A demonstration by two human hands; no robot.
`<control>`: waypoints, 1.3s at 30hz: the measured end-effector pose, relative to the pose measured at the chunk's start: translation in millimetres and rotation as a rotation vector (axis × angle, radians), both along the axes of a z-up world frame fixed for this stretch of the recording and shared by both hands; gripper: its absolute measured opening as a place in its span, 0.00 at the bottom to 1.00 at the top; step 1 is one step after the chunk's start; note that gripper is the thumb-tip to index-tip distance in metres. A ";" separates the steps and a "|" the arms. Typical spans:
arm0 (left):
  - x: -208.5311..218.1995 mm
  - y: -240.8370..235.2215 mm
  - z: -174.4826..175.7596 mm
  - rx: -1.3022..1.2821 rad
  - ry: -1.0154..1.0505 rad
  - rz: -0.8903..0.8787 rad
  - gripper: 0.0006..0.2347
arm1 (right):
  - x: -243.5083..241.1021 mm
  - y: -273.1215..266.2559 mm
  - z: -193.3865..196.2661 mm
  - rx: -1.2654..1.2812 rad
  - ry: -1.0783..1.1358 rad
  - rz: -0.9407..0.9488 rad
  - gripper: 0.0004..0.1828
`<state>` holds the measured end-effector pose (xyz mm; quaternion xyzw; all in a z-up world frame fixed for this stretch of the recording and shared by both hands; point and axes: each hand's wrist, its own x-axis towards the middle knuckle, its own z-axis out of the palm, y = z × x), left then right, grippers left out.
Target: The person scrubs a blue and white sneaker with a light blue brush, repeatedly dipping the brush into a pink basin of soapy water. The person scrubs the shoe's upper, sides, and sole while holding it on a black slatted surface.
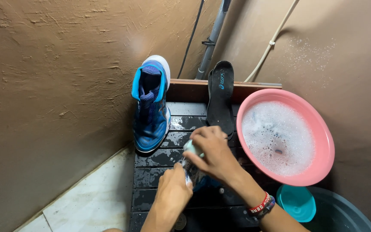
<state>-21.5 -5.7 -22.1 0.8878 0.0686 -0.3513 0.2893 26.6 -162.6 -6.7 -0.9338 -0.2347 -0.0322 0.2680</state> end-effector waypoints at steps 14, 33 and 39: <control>2.9 -0.5 -6.9 0.017 0.001 -0.006 0.22 | 13.4 -11.5 1.1 0.094 0.157 0.040 0.18; 18.7 -0.3 38.9 0.232 0.108 -0.177 0.30 | 22.1 -33.8 -5.9 0.135 0.190 -0.186 0.21; 27.4 -9.1 42.9 0.117 -0.130 -0.167 0.37 | 20.7 -40.4 -14.4 0.159 0.277 -0.161 0.17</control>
